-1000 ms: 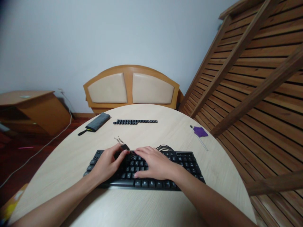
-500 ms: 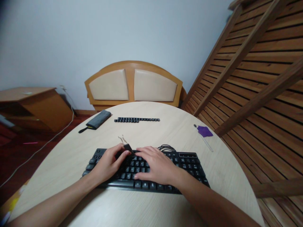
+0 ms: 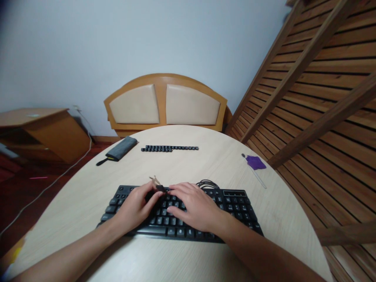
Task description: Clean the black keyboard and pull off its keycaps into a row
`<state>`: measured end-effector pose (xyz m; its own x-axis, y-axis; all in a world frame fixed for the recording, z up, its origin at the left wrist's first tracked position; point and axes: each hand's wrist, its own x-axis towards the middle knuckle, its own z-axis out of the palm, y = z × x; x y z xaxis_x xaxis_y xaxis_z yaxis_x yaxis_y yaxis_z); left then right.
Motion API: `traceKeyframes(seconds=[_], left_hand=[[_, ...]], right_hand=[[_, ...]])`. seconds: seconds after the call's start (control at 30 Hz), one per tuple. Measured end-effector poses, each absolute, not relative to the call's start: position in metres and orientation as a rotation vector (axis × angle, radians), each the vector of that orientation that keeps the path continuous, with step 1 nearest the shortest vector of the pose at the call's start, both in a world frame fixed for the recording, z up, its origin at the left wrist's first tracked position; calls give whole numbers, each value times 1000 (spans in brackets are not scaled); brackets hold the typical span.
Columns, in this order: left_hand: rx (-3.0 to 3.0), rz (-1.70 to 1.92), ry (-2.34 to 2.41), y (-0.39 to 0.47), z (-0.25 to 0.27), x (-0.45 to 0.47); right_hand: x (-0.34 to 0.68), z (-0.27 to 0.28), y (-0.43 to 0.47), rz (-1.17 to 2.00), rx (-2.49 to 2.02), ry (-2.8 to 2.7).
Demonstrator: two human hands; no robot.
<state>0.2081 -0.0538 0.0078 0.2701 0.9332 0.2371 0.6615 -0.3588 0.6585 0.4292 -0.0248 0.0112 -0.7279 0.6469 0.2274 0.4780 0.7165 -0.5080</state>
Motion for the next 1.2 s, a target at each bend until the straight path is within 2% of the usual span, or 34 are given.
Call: traceKeyframes(seconds=[0.4, 0.73, 1.0, 1.2], left_hand=[[1900, 922, 1404, -47, 12, 209], [2136, 1019, 1397, -58, 13, 210], [1952, 1034, 1373, -53, 10, 213], [1906, 1048, 1366, -52, 9, 213]], right_hand=[[412, 6, -24, 560, -1044, -2368], [416, 7, -26, 606, -916, -2241], [417, 4, -26, 600, -929, -2222], [418, 6, -29, 475, -819, -2335]])
